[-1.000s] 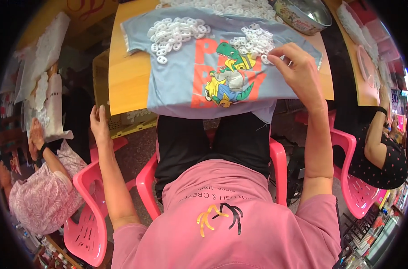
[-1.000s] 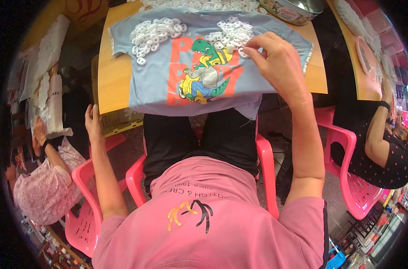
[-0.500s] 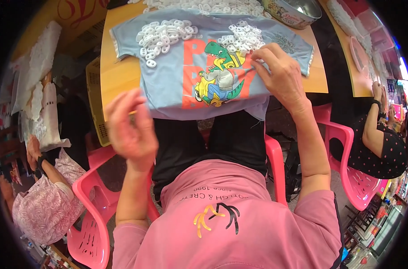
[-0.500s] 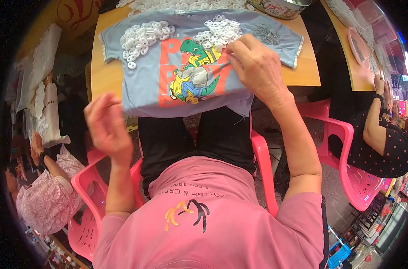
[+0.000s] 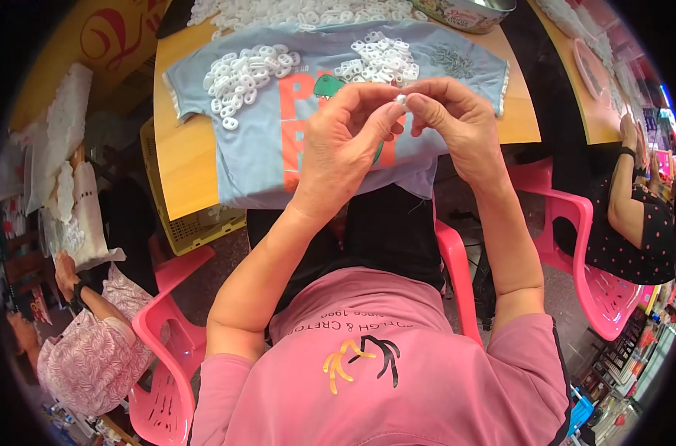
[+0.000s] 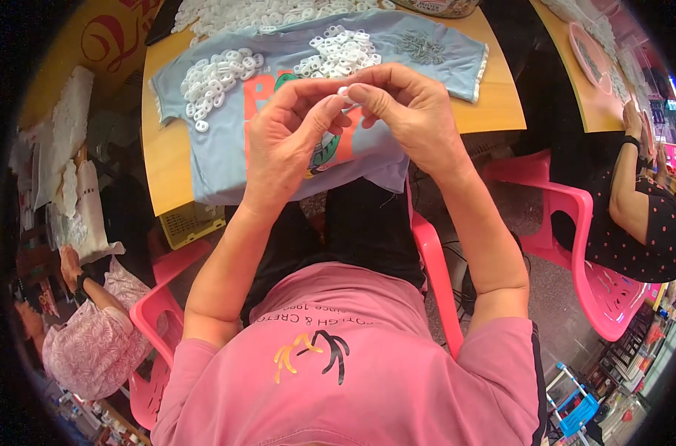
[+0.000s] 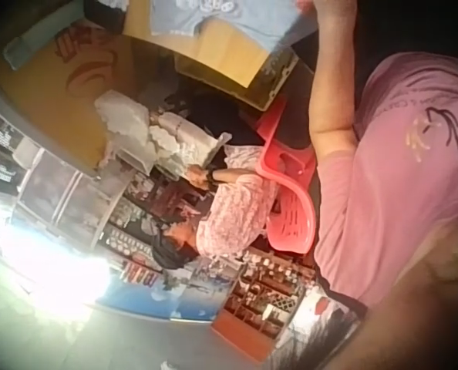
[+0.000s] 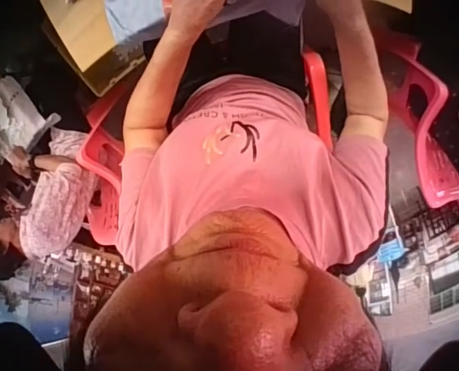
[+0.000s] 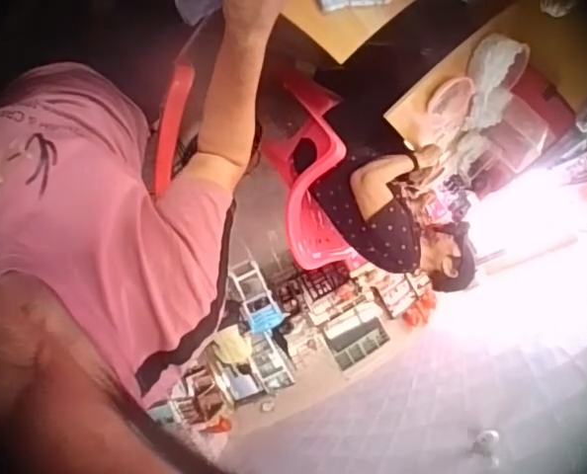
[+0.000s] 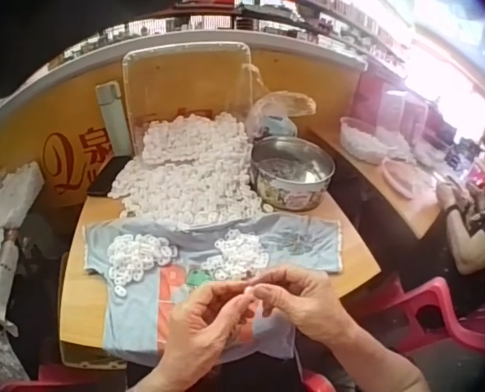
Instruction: The recorder is linking white plastic rings together using a needle and thread on a workstation table.
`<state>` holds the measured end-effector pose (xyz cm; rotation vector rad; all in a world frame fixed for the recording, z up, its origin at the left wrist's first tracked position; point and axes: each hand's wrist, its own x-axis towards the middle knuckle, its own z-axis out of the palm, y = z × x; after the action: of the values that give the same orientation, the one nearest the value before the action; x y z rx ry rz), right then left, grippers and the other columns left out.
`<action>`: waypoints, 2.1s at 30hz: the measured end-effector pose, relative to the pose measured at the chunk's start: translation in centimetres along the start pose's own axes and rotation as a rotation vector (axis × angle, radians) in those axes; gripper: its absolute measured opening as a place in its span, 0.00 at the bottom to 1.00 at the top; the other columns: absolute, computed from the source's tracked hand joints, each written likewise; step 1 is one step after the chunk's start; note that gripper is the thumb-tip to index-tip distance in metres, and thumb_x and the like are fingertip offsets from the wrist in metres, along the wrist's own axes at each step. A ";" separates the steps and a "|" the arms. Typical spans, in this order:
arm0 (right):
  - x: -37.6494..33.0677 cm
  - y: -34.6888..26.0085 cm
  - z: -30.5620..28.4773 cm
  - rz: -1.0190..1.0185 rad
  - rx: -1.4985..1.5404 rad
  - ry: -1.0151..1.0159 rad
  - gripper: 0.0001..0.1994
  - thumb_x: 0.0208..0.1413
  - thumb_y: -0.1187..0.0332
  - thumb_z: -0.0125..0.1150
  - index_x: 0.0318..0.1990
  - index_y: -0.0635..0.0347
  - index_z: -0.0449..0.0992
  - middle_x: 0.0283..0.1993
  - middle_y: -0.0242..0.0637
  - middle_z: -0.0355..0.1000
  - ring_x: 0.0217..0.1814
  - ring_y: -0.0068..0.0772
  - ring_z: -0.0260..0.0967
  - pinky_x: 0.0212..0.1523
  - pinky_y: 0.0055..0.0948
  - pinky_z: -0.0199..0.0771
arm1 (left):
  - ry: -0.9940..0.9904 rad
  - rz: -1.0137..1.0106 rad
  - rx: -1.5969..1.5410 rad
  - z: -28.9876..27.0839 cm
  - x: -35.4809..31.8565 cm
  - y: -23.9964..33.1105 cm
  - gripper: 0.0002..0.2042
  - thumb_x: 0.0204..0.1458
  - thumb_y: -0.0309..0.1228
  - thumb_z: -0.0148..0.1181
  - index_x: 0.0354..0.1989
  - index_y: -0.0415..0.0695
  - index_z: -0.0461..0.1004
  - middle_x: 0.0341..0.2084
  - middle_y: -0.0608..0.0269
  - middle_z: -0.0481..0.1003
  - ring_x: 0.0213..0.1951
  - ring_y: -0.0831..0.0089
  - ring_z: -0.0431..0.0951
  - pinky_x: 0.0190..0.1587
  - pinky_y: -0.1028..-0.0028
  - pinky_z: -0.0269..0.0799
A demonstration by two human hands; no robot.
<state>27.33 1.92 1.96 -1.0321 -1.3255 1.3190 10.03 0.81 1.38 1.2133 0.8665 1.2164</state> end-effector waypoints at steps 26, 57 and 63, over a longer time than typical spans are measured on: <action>3.6 2.0 -1.1 -0.551 -1.058 0.077 0.07 0.50 0.74 0.64 0.38 0.56 0.80 0.36 0.34 0.72 0.29 0.34 0.72 0.29 0.28 0.71 | 0.161 0.072 0.848 -6.9 0.3 0.2 0.05 0.52 0.21 0.60 0.37 0.36 0.75 0.27 0.60 0.74 0.21 0.75 0.73 0.25 0.74 0.68; 1.6 0.5 -1.2 0.093 -0.110 -0.131 0.09 0.61 0.69 0.58 0.41 0.68 0.73 0.38 0.31 0.71 0.39 0.19 0.70 0.42 0.20 0.71 | 0.084 -0.102 0.096 -0.3 1.6 0.0 0.06 0.58 0.26 0.59 0.40 0.38 0.74 0.31 0.68 0.77 0.30 0.85 0.74 0.33 0.83 0.69; 0.3 0.8 -2.3 0.115 -0.034 -0.051 0.09 0.61 0.69 0.59 0.42 0.66 0.73 0.38 0.28 0.71 0.41 0.16 0.67 0.44 0.18 0.68 | 0.012 -0.198 -0.124 1.4 2.0 -1.4 0.07 0.57 0.27 0.60 0.41 0.38 0.73 0.32 0.65 0.77 0.31 0.82 0.75 0.33 0.82 0.70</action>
<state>29.49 2.67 1.05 -1.1185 -1.3469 1.4208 12.02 2.62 0.54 0.9970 0.8853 1.1009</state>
